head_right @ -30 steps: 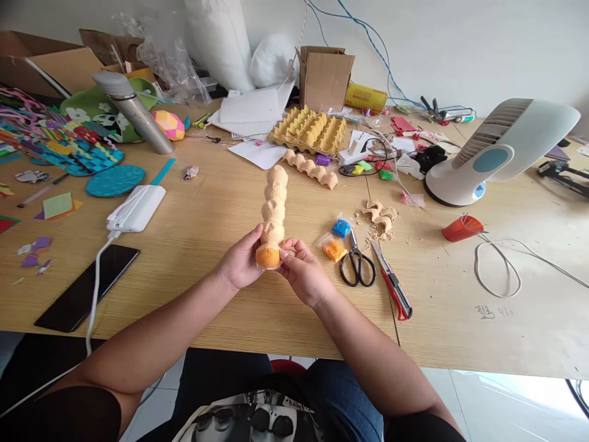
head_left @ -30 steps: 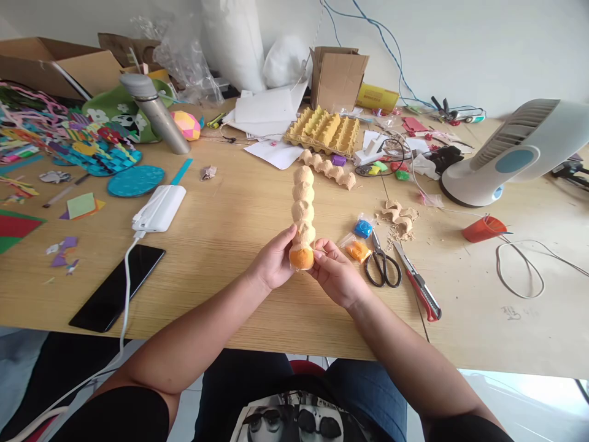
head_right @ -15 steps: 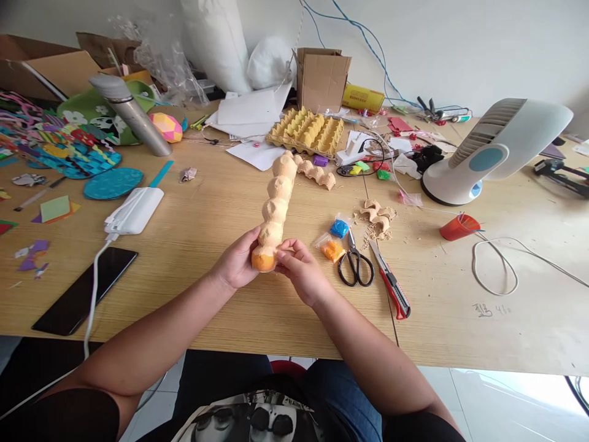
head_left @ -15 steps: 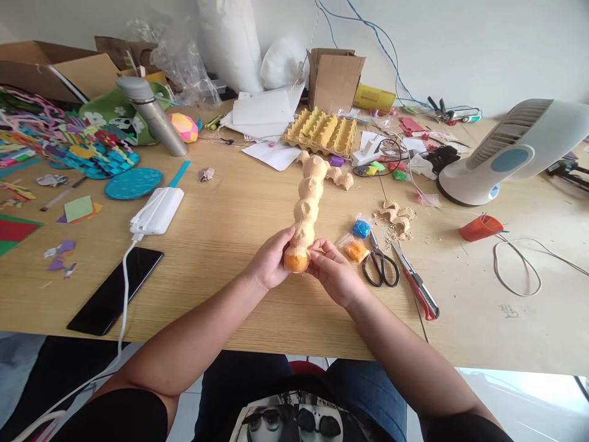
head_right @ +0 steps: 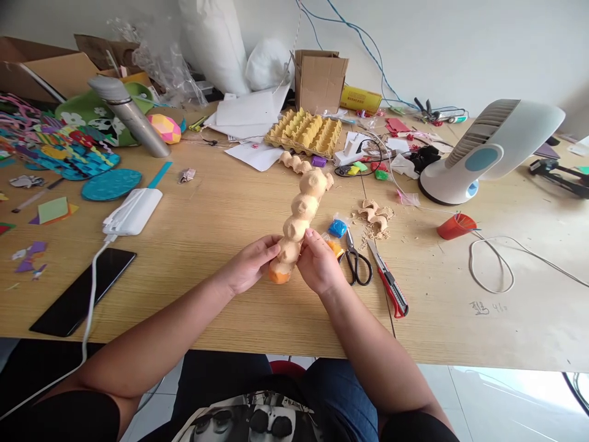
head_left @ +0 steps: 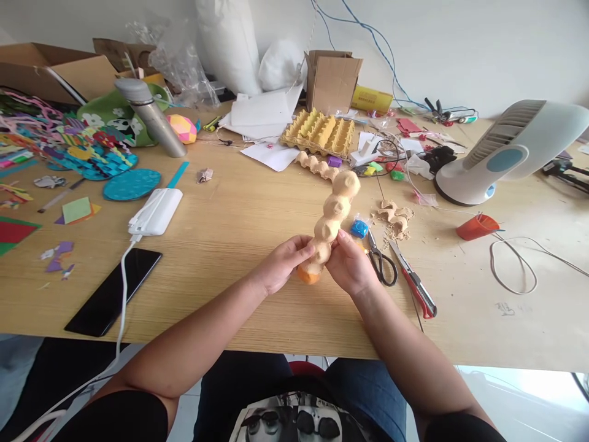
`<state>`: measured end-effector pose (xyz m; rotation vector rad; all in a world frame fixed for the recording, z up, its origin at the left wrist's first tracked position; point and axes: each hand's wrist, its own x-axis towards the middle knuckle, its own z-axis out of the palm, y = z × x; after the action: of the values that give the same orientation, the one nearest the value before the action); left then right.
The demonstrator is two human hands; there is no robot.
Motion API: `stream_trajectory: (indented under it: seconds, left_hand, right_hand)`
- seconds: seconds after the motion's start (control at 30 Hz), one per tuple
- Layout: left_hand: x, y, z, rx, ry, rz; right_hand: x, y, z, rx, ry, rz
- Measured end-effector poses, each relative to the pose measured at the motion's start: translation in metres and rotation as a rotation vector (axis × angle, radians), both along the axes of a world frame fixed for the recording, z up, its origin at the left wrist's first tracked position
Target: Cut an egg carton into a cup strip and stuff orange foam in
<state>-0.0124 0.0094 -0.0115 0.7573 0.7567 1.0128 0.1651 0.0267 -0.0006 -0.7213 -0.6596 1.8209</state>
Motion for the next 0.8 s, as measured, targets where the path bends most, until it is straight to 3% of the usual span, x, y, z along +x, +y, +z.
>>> stream_trajectory:
  seconds: [0.1,0.23,0.47,0.8]
  left_hand:
    - [-0.002,0.002,0.002,0.013,-0.045,0.042]
    - [-0.006,0.005,0.001,-0.028,-0.124,-0.054]
    - [-0.004,0.004,-0.001,-0.088,-0.204,-0.107]
    - [-0.002,0.004,-0.006,-0.102,-0.181,-0.01]
  right_hand:
    - [-0.003,-0.003,0.001,0.007,0.004,0.053]
    - [-0.007,-0.006,-0.002,-0.006,-0.023,0.104]
    - [-0.008,-0.008,-0.01,-0.01,-0.058,0.122]
    - [-0.012,-0.01,-0.011,-0.016,-0.042,0.11]
